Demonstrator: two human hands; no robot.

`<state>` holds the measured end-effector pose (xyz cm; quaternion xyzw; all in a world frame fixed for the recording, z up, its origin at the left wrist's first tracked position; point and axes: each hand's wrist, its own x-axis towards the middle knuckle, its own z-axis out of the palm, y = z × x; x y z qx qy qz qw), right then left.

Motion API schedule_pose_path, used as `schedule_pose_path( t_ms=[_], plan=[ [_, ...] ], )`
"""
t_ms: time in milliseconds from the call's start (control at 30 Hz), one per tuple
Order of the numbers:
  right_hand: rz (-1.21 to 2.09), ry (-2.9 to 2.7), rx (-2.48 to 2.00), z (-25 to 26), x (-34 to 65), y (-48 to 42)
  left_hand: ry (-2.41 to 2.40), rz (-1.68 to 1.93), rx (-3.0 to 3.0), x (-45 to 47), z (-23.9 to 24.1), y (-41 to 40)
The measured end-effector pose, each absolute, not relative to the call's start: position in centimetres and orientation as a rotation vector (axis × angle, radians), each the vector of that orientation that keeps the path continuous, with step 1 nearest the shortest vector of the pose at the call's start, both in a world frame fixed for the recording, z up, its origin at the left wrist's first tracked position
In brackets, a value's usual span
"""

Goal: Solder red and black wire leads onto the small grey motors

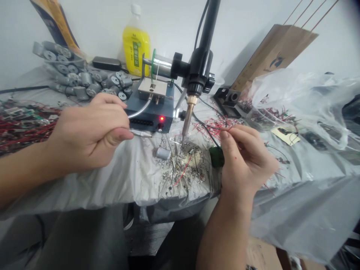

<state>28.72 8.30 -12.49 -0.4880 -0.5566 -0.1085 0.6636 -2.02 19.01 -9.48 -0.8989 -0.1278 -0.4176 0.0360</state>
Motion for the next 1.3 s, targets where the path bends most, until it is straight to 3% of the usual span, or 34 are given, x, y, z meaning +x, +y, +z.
schedule_pose_path(
  t_ms=[1300],
  plan=[
    [-0.234,-1.267,-1.135,-12.41,28.75,8.24,-0.449,-1.156,-2.891,-2.26,-8.65,18.72]
  ],
)
